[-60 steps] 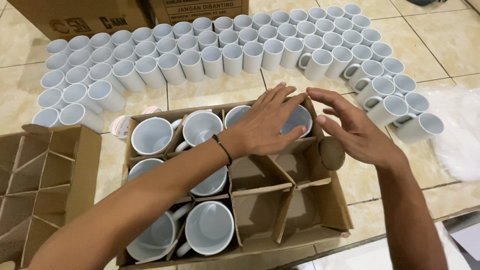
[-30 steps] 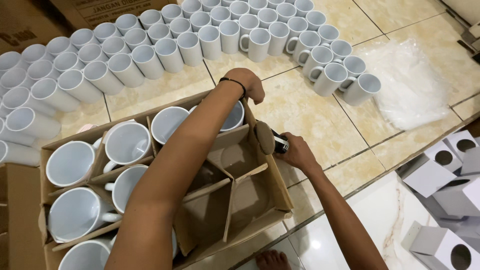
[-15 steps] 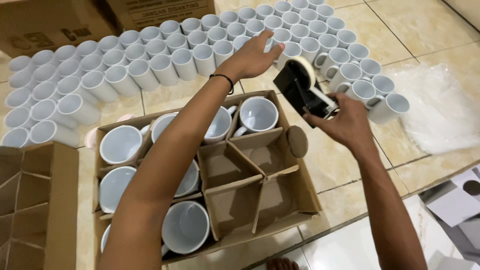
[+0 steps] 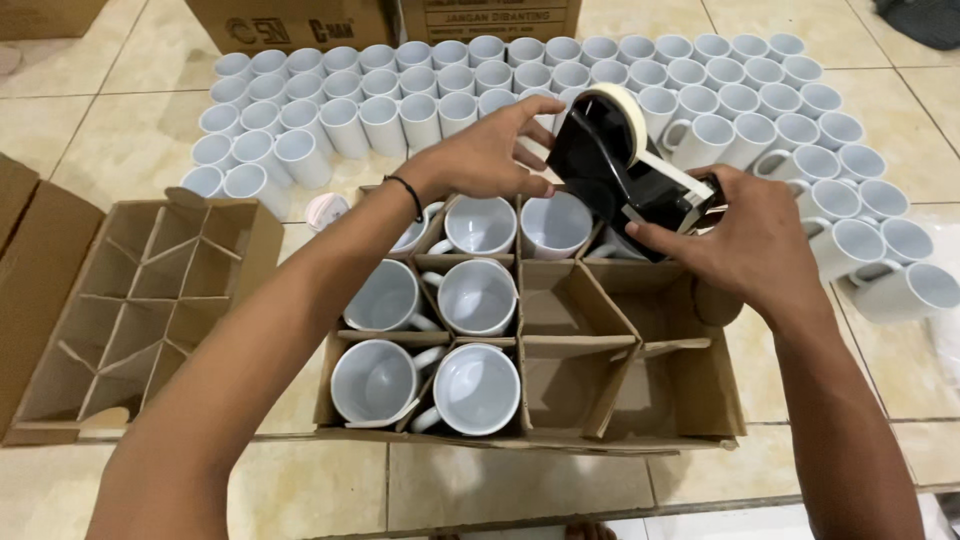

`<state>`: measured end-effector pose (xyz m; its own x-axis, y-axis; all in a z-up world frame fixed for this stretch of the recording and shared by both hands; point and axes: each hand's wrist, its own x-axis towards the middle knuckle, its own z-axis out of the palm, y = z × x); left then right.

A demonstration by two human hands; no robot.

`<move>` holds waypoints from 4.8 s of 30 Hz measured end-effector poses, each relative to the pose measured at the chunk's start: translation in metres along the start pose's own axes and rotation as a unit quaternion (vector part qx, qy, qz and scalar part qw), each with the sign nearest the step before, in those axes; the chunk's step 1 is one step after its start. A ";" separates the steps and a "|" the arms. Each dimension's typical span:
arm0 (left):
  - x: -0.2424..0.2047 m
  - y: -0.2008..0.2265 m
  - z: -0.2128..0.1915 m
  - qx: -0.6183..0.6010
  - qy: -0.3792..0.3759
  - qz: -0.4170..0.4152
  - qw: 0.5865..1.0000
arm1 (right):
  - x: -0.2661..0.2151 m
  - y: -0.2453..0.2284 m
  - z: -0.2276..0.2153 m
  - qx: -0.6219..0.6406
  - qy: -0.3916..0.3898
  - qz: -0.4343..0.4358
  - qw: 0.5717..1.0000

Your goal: The person applies a white paper label to the side of a white ceramic mug, smoothing it down by hand. They then place the labeled mug into a cardboard box with dividers. The person repeats this process with several mugs.

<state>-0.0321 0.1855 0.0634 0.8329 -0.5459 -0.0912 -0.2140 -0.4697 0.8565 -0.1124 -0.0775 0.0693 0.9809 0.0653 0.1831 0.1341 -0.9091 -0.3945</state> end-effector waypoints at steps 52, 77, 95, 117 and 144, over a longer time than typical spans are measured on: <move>0.129 0.009 0.074 -0.213 -0.138 0.062 0.965 | -0.061 -0.005 0.045 -0.093 0.233 0.009 0.968; 0.099 -0.001 0.080 -0.207 -0.063 0.014 0.976 | -0.068 -0.011 0.003 0.136 -0.034 0.129 0.982; 0.034 0.039 0.081 0.014 0.170 0.286 0.943 | -0.031 -0.006 0.001 0.183 0.056 -0.134 0.972; -0.063 -0.112 -0.126 0.133 0.282 -0.174 0.934 | 0.183 -0.231 0.145 -0.002 -0.236 -0.195 0.952; -0.060 -0.362 -0.176 0.424 0.316 -0.271 0.804 | 0.246 -0.343 0.404 -0.207 -0.399 -0.264 0.853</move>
<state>0.0852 0.5103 -0.1521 0.9568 0.2348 0.1713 0.2205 -0.9704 0.0987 0.1397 0.4165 -0.1145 0.6051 0.6198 -0.4998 0.6876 -0.7233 -0.0645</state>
